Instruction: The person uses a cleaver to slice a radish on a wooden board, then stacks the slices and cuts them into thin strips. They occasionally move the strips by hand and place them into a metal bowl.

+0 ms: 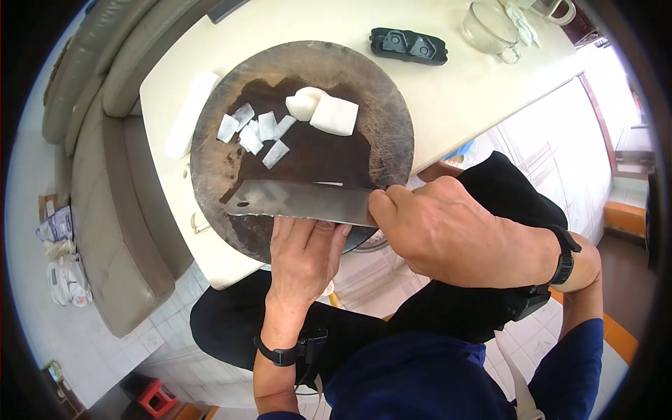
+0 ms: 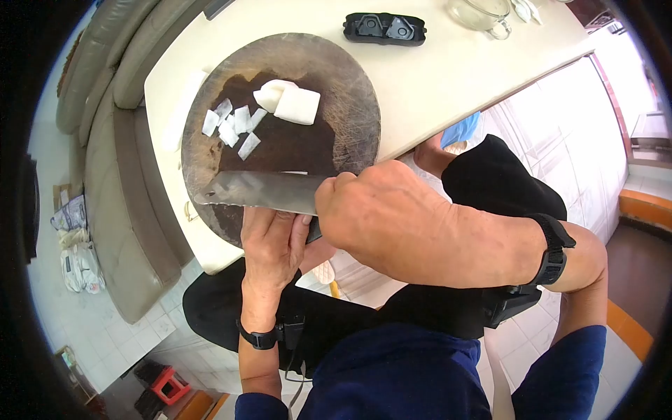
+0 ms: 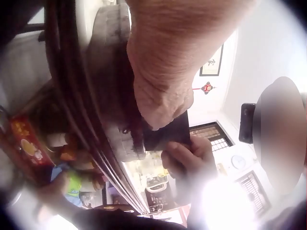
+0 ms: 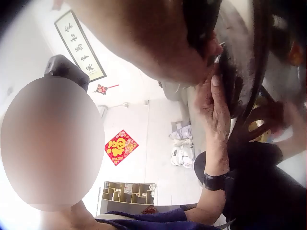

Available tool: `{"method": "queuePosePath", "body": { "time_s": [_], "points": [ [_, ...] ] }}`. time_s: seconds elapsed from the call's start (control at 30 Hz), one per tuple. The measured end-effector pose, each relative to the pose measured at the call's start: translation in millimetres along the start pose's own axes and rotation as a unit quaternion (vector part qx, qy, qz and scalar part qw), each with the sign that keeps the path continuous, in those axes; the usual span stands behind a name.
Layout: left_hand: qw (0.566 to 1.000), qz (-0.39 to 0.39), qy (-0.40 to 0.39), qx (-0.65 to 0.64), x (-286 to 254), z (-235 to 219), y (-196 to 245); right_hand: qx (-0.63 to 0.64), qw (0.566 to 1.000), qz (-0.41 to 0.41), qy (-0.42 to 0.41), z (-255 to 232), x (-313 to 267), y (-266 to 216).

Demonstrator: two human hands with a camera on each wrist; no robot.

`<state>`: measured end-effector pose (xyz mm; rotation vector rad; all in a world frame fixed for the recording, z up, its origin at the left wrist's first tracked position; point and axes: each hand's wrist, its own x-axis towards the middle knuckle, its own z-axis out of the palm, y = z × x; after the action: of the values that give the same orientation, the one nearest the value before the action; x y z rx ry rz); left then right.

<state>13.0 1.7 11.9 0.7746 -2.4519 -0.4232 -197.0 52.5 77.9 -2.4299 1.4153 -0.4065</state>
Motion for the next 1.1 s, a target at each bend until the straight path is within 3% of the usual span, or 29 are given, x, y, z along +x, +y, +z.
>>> {"method": "queuePosePath", "body": {
  "time_s": [0.5,0.7,0.87,1.1],
  "points": [
    [0.999,0.009,0.031,-0.008,-1.7,4.8,-2.8,-0.007,0.998,-0.033,-0.046,-4.1,15.7,-1.7],
    [0.999,0.008,0.033,0.014,-2.8,5.9,-1.8,-0.014,0.999,-0.03,-0.009,2.0,15.5,0.3],
    [1.0,0.004,0.024,-0.004,-5.9,6.7,-4.6,0.0,1.0,0.011,-0.025,-3.0,7.7,-7.7],
    [0.999,0.009,0.039,0.002,-3.2,5.2,-3.3,-0.023,0.999,0.001,-0.045,-6.0,9.8,-7.5]
  ]
}}
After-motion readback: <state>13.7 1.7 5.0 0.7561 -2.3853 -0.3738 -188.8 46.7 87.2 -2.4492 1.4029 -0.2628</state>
